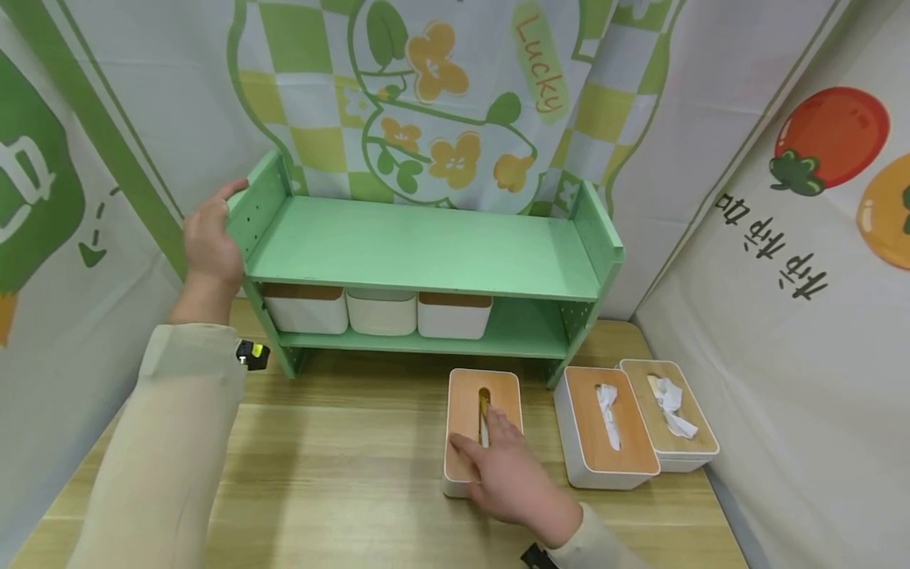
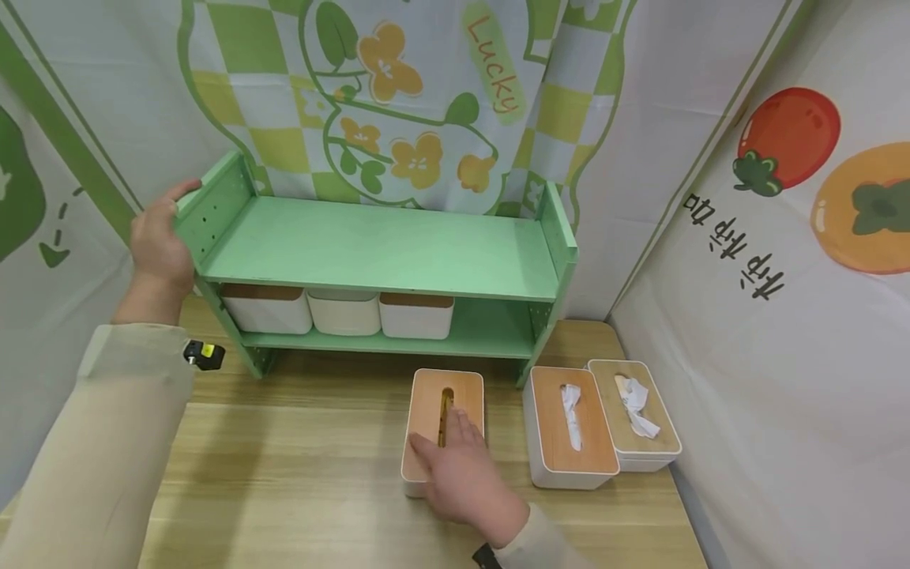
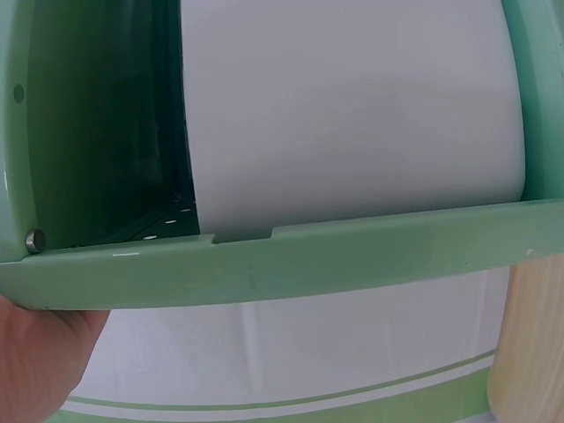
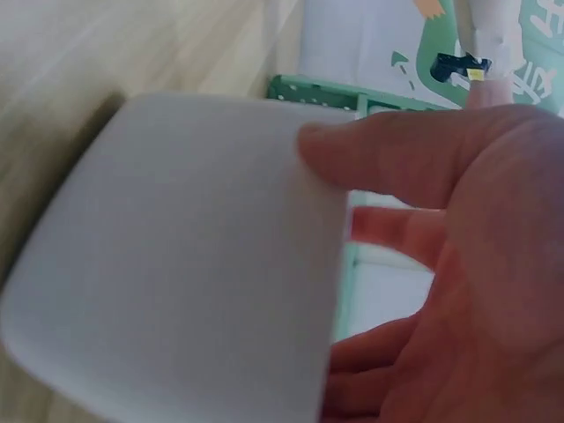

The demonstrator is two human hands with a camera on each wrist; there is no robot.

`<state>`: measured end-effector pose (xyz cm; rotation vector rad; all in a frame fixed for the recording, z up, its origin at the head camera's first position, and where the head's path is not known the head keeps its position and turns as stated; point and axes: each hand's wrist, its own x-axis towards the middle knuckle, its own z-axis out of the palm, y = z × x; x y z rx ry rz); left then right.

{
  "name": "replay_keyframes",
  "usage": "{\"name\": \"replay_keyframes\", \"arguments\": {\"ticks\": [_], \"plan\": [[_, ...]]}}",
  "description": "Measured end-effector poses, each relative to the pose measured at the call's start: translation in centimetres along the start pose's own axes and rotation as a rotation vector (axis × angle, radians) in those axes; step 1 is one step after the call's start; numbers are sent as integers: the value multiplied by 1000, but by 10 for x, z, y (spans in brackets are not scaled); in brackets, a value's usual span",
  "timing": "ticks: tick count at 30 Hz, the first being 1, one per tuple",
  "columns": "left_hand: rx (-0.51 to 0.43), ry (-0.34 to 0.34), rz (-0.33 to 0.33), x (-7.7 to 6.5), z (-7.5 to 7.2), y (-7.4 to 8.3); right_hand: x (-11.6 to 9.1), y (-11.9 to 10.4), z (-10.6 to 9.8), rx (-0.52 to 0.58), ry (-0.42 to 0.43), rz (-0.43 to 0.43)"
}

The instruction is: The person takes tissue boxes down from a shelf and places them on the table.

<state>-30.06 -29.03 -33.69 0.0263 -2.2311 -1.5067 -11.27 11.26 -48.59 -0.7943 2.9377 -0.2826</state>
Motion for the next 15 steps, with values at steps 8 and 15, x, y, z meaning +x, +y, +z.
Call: {"name": "replay_keyframes", "arguments": {"ticks": [8, 15], "plan": [[-25, -5, -19, 1, -1, -4, -3, -1, -3, 5, 25, 7], [-5, 1, -2, 2, -1, -3, -4, 2, -2, 14, 35, 36]]}}
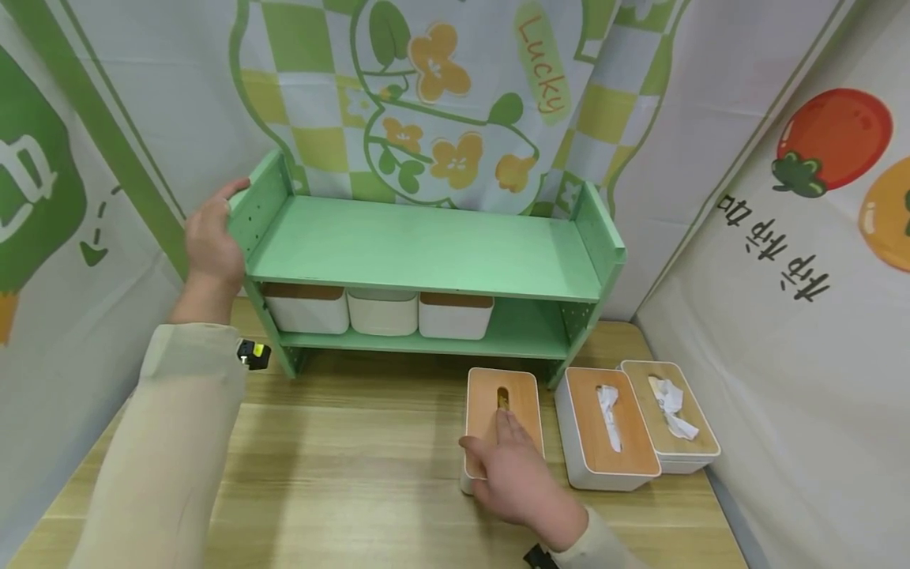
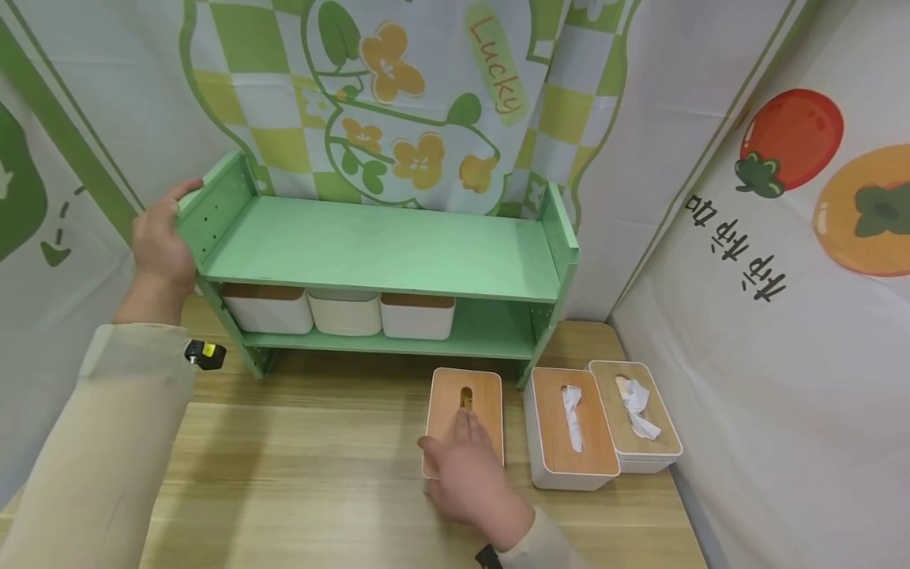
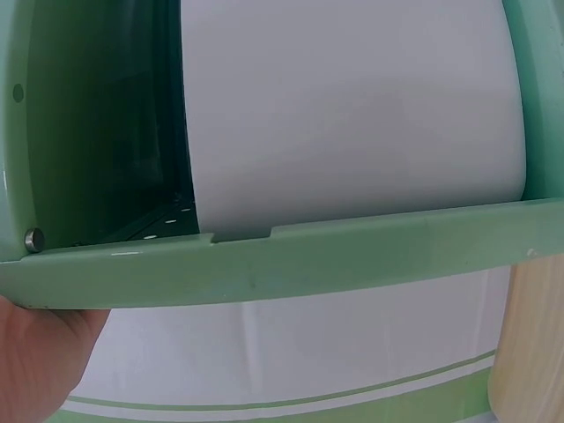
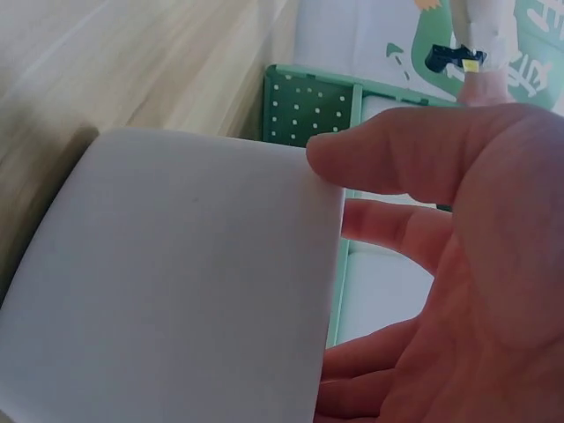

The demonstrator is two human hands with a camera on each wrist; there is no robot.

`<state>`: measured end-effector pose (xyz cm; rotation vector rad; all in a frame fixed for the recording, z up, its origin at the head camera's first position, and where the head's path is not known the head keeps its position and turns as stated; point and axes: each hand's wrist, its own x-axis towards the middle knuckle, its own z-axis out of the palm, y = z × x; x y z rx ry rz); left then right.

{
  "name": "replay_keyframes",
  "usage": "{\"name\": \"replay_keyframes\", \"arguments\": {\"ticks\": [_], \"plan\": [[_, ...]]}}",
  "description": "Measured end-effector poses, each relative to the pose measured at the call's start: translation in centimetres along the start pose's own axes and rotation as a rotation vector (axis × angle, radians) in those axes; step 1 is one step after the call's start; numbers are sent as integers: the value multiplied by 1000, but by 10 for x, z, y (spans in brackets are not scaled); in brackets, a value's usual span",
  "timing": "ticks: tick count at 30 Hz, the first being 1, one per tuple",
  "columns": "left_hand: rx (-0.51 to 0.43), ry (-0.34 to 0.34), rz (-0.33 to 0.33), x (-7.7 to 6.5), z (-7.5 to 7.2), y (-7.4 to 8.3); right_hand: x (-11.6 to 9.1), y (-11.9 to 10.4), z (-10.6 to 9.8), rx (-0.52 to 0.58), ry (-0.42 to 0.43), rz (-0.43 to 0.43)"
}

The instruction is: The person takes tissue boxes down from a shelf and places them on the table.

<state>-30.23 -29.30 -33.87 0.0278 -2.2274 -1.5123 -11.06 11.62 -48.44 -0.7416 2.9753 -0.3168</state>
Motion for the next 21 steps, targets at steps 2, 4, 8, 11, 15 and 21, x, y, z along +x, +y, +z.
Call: {"name": "replay_keyframes", "arguments": {"ticks": [2, 4, 8, 11, 15, 21], "plan": [[2, -2, 1, 0, 0, -1, -1, 3, -1, 8, 3, 14], [3, 1, 3, 1, 0, -3, -2, 6, -2, 14, 0, 30], [-16, 7, 9, 3, 1, -6, -3, 13, -2, 41, 9, 51], [-27, 12, 14, 4, 1, -7, -3, 17, 0, 57, 16, 61], [-17, 15, 17, 4, 1, -6, -3, 20, -2, 66, 12, 76], [-33, 11, 6, 3, 1, -5, -4, 24, -4, 83, 12, 91]]}}
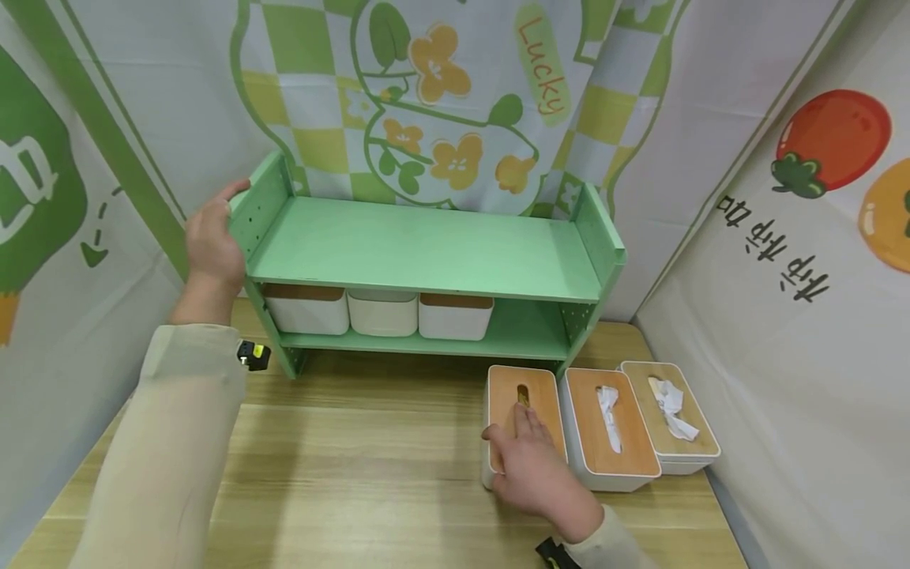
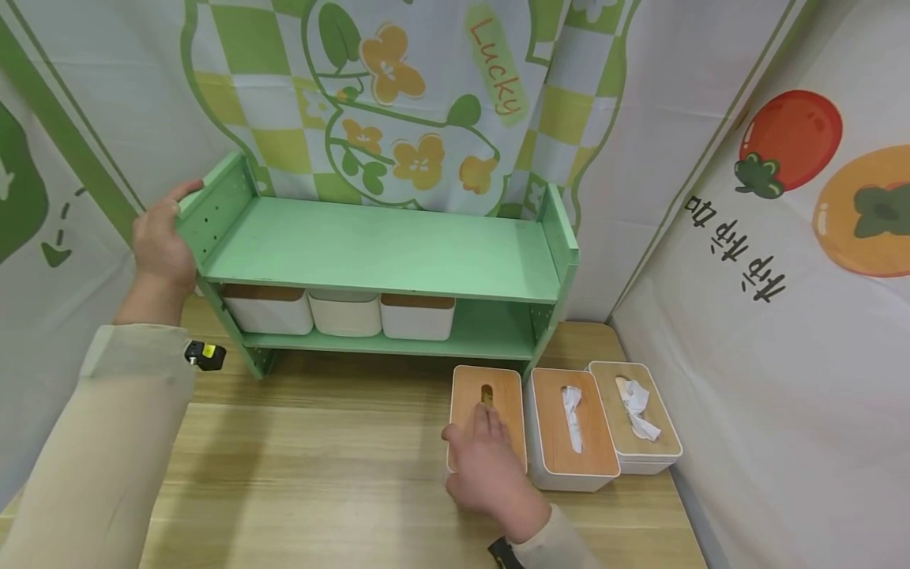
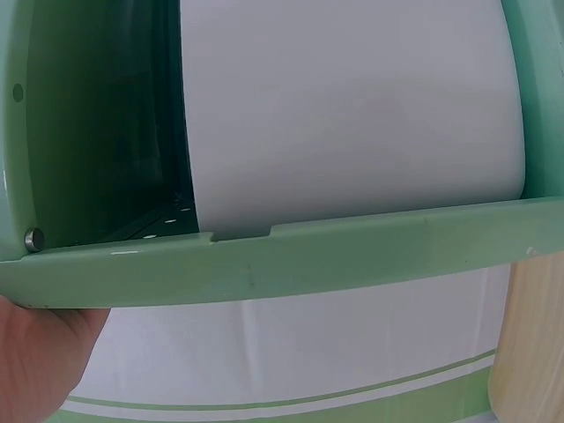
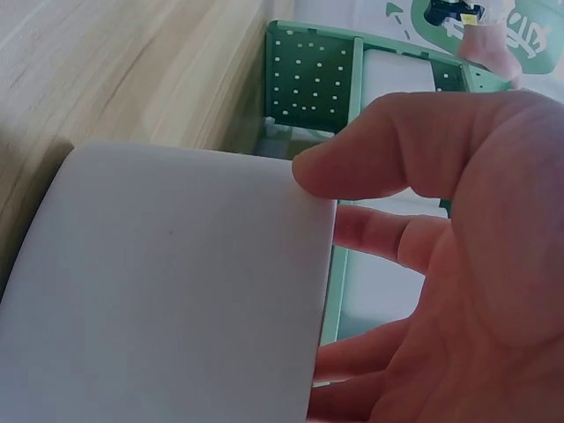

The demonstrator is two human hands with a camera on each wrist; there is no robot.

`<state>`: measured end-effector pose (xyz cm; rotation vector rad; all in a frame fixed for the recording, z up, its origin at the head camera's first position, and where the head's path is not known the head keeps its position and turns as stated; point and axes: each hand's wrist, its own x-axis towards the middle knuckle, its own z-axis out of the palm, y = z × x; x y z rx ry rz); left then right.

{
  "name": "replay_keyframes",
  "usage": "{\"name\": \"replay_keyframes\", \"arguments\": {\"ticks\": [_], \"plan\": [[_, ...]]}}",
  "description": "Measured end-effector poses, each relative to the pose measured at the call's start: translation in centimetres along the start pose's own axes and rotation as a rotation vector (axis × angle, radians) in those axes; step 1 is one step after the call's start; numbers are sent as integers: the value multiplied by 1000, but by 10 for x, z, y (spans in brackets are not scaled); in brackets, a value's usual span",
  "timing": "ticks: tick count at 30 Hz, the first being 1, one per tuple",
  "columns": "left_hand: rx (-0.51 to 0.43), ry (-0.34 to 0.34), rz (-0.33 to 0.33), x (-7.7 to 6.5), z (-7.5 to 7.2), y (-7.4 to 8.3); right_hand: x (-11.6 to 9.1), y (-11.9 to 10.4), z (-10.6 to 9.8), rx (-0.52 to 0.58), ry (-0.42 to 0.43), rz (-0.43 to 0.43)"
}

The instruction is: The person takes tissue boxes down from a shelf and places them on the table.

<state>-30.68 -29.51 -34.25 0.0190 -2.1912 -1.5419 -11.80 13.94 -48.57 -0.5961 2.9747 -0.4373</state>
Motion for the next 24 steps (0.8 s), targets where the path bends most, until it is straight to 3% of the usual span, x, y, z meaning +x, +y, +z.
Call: {"name": "replay_keyframes", "arguments": {"ticks": [24], "plan": [[21, 3, 11, -3, 0, 2, -1, 18, -9, 48, -30, 56]]}}
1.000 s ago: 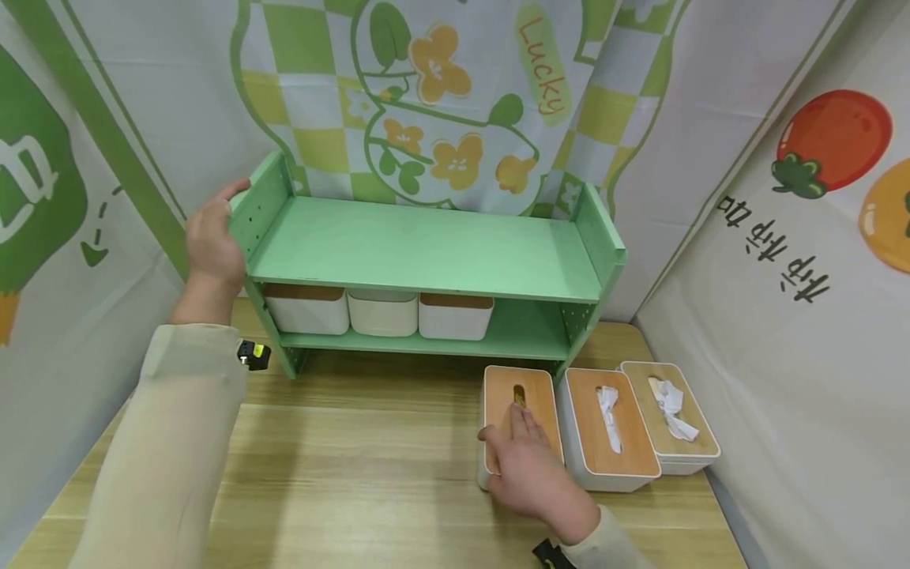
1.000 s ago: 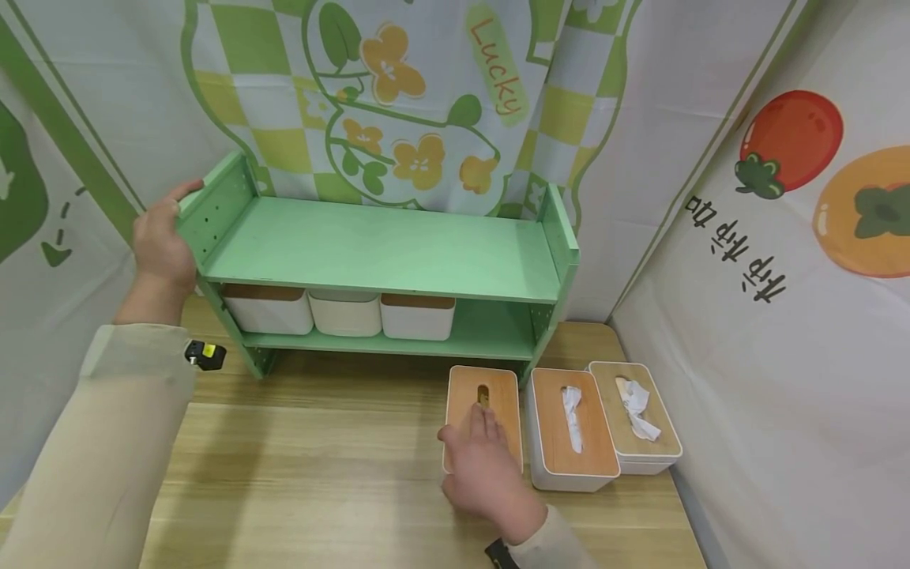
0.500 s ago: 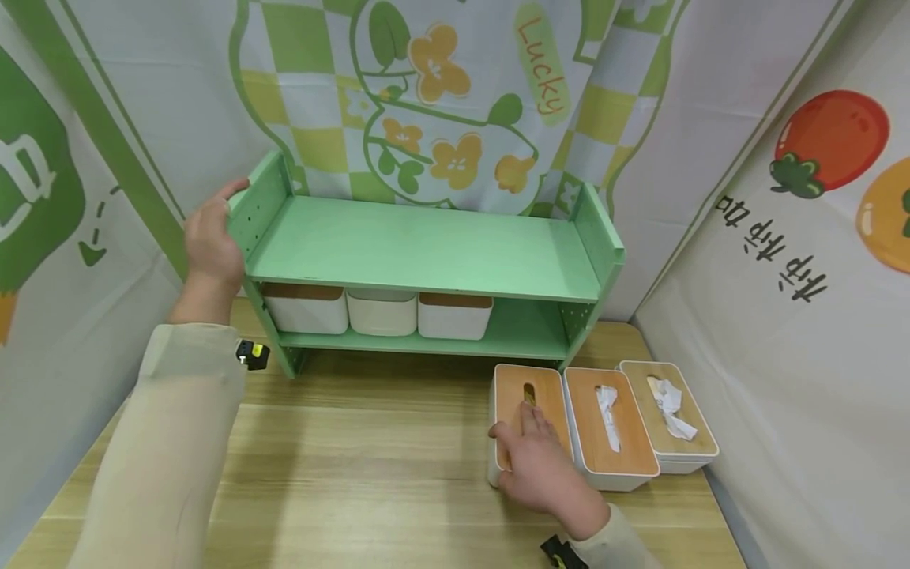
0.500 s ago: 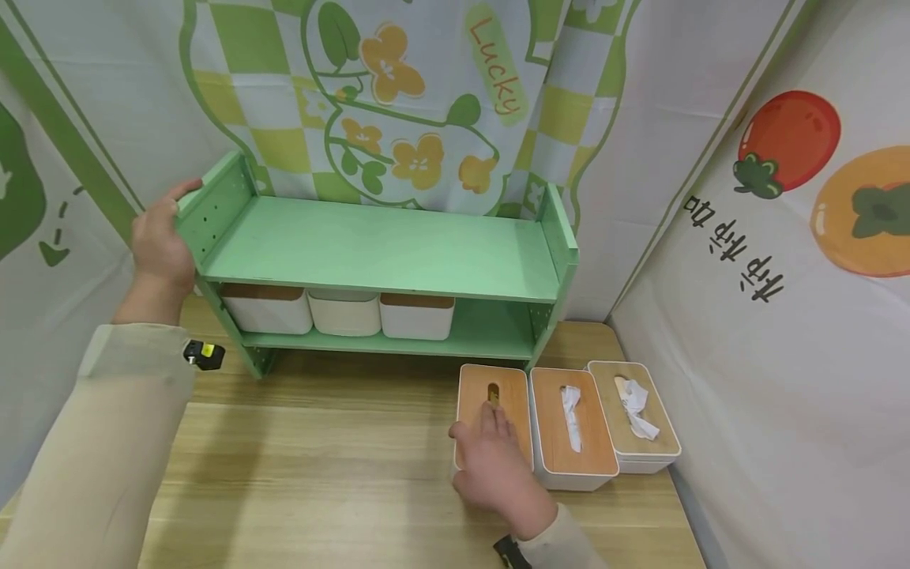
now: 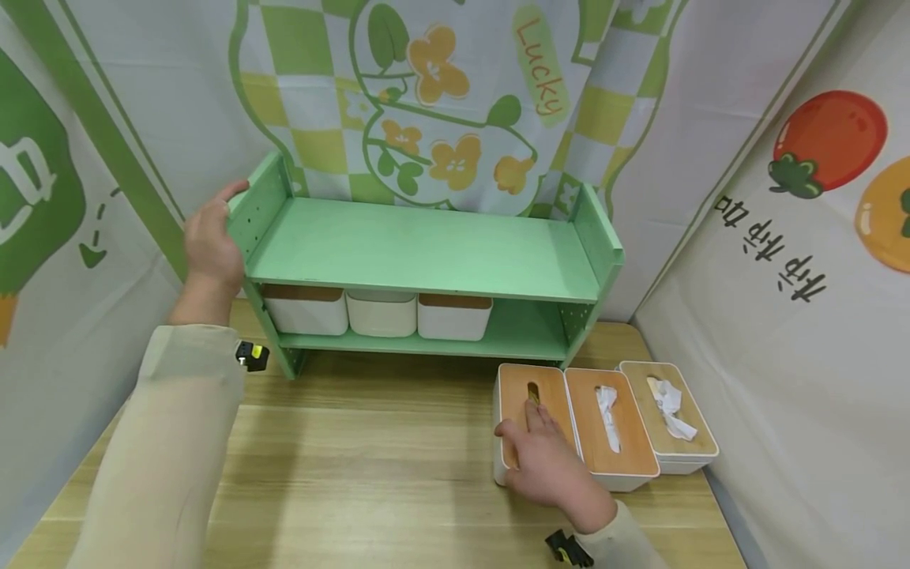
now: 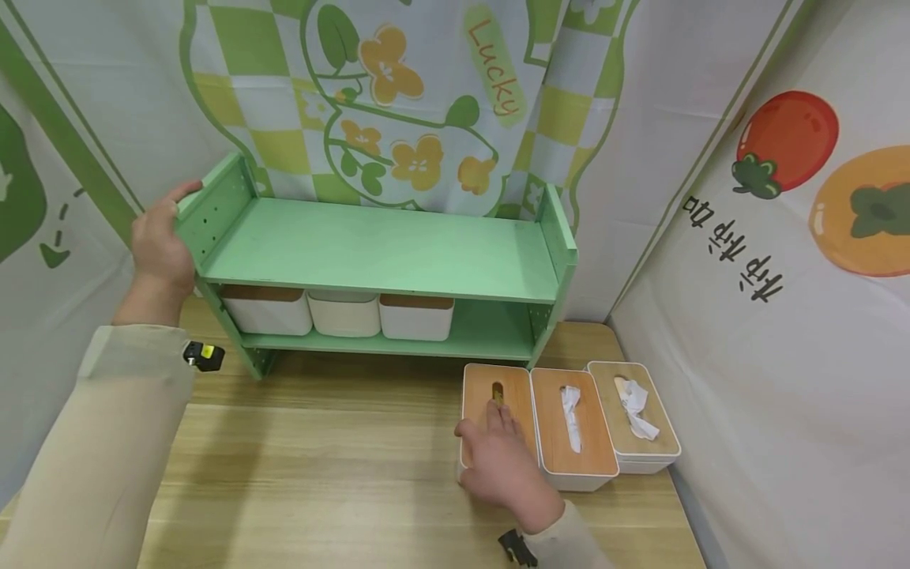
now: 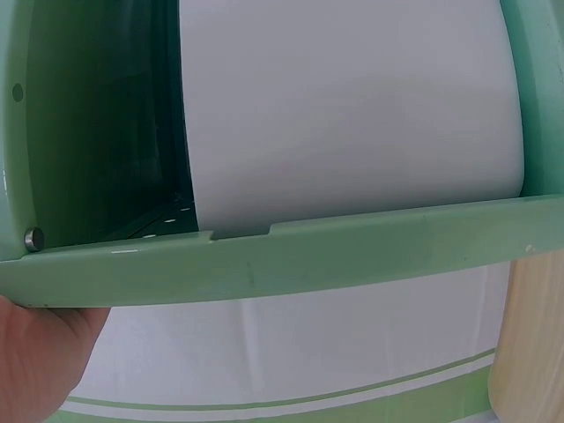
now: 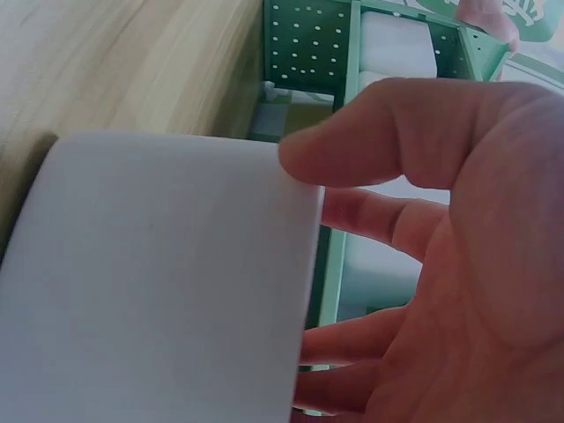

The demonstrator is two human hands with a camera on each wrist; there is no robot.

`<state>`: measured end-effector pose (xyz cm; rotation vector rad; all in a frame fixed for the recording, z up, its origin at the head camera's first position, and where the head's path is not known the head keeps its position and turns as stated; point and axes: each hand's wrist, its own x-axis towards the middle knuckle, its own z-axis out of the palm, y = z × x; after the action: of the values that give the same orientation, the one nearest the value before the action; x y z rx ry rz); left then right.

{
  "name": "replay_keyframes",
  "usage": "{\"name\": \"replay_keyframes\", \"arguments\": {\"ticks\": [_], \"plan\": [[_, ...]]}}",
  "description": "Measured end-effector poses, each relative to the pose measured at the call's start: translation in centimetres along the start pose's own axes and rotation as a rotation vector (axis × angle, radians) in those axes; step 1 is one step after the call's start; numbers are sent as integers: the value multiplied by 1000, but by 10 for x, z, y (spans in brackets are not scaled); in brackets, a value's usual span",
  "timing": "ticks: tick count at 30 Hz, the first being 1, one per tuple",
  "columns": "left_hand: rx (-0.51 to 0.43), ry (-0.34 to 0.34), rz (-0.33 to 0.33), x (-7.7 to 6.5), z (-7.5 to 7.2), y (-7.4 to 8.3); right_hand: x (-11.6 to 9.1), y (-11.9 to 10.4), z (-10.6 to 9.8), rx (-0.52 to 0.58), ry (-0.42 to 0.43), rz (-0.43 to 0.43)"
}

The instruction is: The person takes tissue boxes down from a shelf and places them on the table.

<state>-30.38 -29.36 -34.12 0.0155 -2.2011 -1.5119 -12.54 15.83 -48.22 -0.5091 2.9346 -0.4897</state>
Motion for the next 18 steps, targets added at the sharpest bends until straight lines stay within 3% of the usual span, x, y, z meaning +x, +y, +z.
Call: {"name": "replay_keyframes", "arguments": {"ticks": [8, 15, 18], "plan": [[-29, -5, -6, 0, 0, 0, 0, 3, -3, -3, -24, 1], [1, -7, -7, 1, 0, -1, 1, 7, -3, -10, -11, -7], [-33, -13, -17, 1, 1, -1, 1, 8, -6, -14, -9, -20]]}}
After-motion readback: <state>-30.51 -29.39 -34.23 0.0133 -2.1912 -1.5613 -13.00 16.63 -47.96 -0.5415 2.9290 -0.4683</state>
